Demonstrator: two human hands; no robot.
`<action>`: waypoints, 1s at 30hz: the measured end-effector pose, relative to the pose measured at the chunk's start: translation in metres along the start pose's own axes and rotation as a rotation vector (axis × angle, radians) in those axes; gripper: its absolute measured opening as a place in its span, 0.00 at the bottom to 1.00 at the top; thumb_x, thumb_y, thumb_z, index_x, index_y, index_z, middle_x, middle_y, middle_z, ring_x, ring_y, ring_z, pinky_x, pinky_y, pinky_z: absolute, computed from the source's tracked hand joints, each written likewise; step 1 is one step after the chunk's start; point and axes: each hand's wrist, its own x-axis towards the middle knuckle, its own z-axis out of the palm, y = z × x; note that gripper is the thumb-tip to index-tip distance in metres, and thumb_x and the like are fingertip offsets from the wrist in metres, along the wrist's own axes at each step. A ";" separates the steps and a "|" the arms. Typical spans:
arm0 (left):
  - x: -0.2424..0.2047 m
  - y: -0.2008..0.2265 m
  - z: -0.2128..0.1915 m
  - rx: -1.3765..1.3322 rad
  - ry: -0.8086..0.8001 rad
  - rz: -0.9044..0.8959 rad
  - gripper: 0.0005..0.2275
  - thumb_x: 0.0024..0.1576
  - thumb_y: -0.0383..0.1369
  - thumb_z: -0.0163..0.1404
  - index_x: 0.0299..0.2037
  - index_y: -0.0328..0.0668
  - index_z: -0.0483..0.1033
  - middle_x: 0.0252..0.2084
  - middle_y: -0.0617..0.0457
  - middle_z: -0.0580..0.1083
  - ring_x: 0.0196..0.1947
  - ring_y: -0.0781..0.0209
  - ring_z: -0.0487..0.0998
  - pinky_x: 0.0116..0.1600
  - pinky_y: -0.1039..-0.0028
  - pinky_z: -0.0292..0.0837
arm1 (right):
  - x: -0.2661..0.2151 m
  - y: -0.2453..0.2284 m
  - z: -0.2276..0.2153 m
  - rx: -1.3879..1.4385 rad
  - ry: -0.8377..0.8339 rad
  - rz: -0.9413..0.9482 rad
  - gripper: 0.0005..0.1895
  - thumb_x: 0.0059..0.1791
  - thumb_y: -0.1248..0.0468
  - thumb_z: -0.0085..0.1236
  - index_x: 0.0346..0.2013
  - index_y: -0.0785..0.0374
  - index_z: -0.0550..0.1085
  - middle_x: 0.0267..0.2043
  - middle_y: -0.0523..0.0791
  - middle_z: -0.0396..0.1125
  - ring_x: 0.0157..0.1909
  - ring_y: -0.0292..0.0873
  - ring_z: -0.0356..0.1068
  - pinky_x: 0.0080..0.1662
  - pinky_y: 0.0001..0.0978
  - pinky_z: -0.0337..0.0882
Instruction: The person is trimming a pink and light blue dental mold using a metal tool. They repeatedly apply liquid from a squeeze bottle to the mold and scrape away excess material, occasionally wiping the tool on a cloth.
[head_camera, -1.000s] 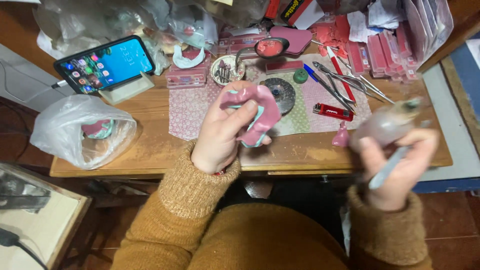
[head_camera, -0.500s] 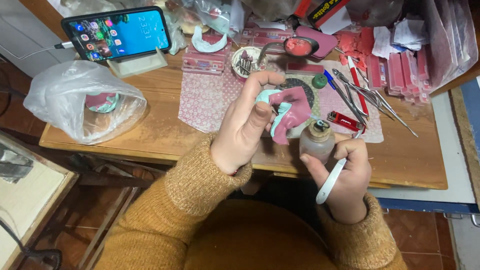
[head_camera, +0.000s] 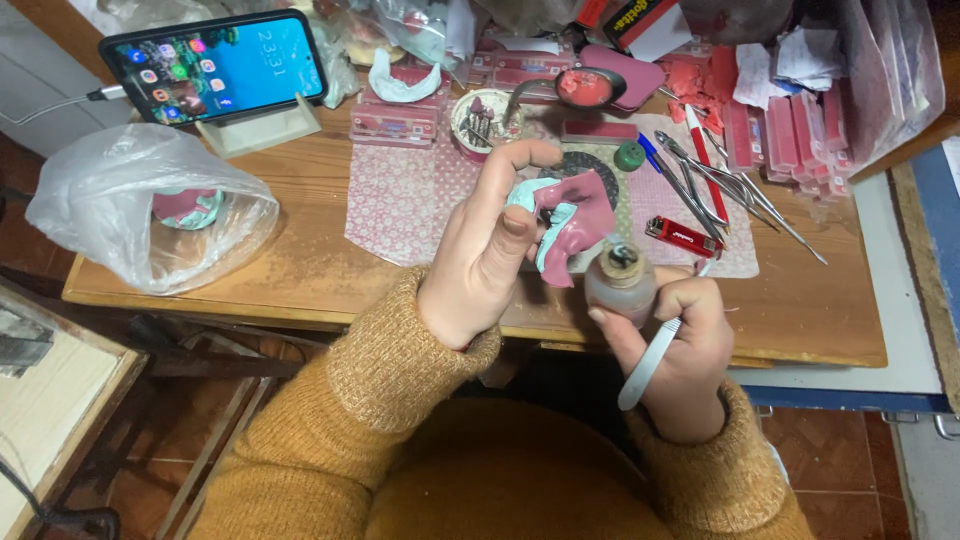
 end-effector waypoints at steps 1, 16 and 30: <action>0.000 0.001 0.001 -0.001 -0.006 0.001 0.43 0.61 0.72 0.27 0.66 0.37 0.60 0.52 0.52 0.72 0.38 0.67 0.73 0.46 0.77 0.73 | 0.000 0.001 -0.001 -0.002 0.006 0.002 0.25 0.47 0.71 0.70 0.40 0.62 0.57 0.49 0.53 0.72 0.47 0.37 0.72 0.49 0.29 0.72; 0.012 -0.041 0.017 -0.345 0.003 -0.271 0.15 0.60 0.22 0.56 0.55 0.35 0.66 0.44 0.48 0.76 0.33 0.68 0.78 0.34 0.79 0.74 | -0.032 0.113 -0.112 -0.117 0.462 0.149 0.26 0.54 0.71 0.73 0.43 0.60 0.58 0.45 0.43 0.58 0.48 0.35 0.60 0.59 0.29 0.65; 0.015 -0.037 -0.001 -0.879 -0.048 -0.487 0.19 0.57 0.26 0.59 0.57 0.36 0.68 0.43 0.48 0.76 0.38 0.54 0.82 0.30 0.68 0.80 | -0.042 0.154 -0.134 -0.240 0.594 0.025 0.16 0.56 0.71 0.60 0.49 0.67 0.60 0.60 0.48 0.64 0.60 0.41 0.68 0.60 0.30 0.72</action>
